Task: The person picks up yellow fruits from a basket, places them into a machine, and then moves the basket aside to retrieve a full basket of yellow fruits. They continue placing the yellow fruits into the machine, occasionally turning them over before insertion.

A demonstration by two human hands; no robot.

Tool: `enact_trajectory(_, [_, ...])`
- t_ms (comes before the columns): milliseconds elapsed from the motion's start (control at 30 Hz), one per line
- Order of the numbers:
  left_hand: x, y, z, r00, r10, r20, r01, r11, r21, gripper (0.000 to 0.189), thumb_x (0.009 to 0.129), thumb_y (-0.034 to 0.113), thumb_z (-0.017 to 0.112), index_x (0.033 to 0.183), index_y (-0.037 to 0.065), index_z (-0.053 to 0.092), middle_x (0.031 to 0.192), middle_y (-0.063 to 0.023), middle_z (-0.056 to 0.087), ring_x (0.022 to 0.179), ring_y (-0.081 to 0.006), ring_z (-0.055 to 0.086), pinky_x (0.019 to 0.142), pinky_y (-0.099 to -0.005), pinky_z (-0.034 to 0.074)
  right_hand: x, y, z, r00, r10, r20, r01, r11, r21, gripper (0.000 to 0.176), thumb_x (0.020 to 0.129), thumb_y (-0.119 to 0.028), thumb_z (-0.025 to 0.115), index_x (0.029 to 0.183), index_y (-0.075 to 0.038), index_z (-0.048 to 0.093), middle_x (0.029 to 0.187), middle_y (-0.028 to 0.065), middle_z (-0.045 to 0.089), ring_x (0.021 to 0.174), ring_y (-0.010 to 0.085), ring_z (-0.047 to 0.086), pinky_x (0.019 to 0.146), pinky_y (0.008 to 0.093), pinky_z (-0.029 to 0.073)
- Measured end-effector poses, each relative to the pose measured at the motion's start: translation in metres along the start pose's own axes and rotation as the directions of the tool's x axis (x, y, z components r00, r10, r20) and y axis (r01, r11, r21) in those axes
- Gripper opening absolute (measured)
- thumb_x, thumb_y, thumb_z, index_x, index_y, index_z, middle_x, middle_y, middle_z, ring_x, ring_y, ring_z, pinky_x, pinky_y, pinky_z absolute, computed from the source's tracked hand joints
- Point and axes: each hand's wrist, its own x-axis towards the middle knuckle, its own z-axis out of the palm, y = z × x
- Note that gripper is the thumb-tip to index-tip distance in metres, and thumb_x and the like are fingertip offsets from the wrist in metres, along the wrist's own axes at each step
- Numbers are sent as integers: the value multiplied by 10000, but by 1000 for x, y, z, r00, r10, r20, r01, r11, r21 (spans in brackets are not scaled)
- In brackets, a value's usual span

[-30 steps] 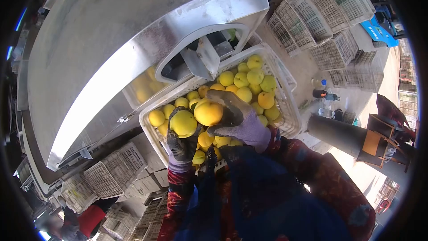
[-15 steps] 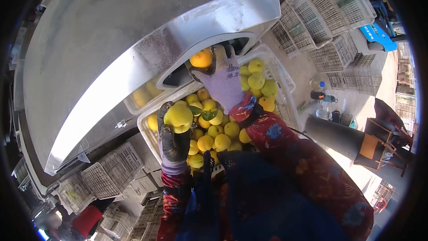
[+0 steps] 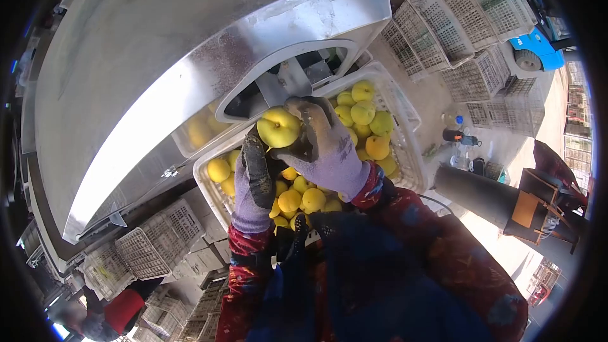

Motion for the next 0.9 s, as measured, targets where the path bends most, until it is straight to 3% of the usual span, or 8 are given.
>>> enact_trajectory(100, [-7,-2,-6,999,-11,-38,10,1000,-19,506,1065,397,446,1394,15,488,1296,-135,600,1073,-168,608,902,-319,532,13,13,5,988,130,-85,-138,986,-93,664,716,-209,868,1232,-22,495,1172,212,566,1007,400,623,813,447,534])
enact_trajectory(233, [-25,-36,-44,998,-56,39,32,888,459,494,1025,351,540,1384,14,494,1372,-162,545,1136,-242,602,964,-364,484,41,54,37,984,111,-139,-143,956,-255,707,725,-271,854,1258,-4,473,1175,249,558,967,442,608,834,496,514])
enact_trajectory(333, [-39,-68,-55,957,-256,133,-48,314,948,593,924,361,664,1398,51,487,1340,-206,547,1212,-354,551,991,-442,463,57,52,41,987,61,-150,-107,943,-316,722,740,-331,845,1255,21,483,1158,280,578,997,461,601,885,512,498])
enact_trajectory(433, [-59,-127,-64,915,-330,232,-242,10,970,774,760,369,763,1422,118,447,1298,-233,517,1184,-453,503,1009,-551,406,65,42,14,981,112,-156,-138,976,-166,653,783,-325,824,1241,13,505,1088,230,641,998,411,633,874,479,512])
enact_trajectory(533, [-52,-132,-69,875,-402,271,-305,-23,952,821,738,347,753,1447,119,407,1272,-217,516,1154,-448,510,965,-581,416,34,46,-27,974,222,-46,-216,970,110,599,823,-317,796,1251,-4,516,1061,193,664,914,356,674,801,436,538])
enact_trajectory(667, [-59,-143,-58,850,-476,225,-245,21,969,713,784,247,681,1436,142,414,1245,-229,513,1075,-467,549,938,-554,444,-49,105,-54,907,300,295,-137,873,-468,437,897,-223,666,1277,-60,525,1119,162,649,831,284,702,686,383,563])
enact_trajectory(767, [-63,-124,-56,852,-426,305,-284,114,952,672,793,246,681,1413,135,448,1192,-230,558,1060,-457,576,916,-533,472,-76,119,-25,680,478,556,259,553,-792,454,864,-217,656,1281,-84,537,1236,132,584,865,324,693,708,411,561])
enact_trajectory(900, [-53,-106,-77,897,-355,264,-27,550,835,602,847,185,686,1409,83,494,1147,-167,632,1062,-272,615,893,-385,500,-69,126,-25,679,392,621,94,792,-603,628,784,-195,738,1360,-106,504,1286,122,531,1008,364,644,877,423,536])
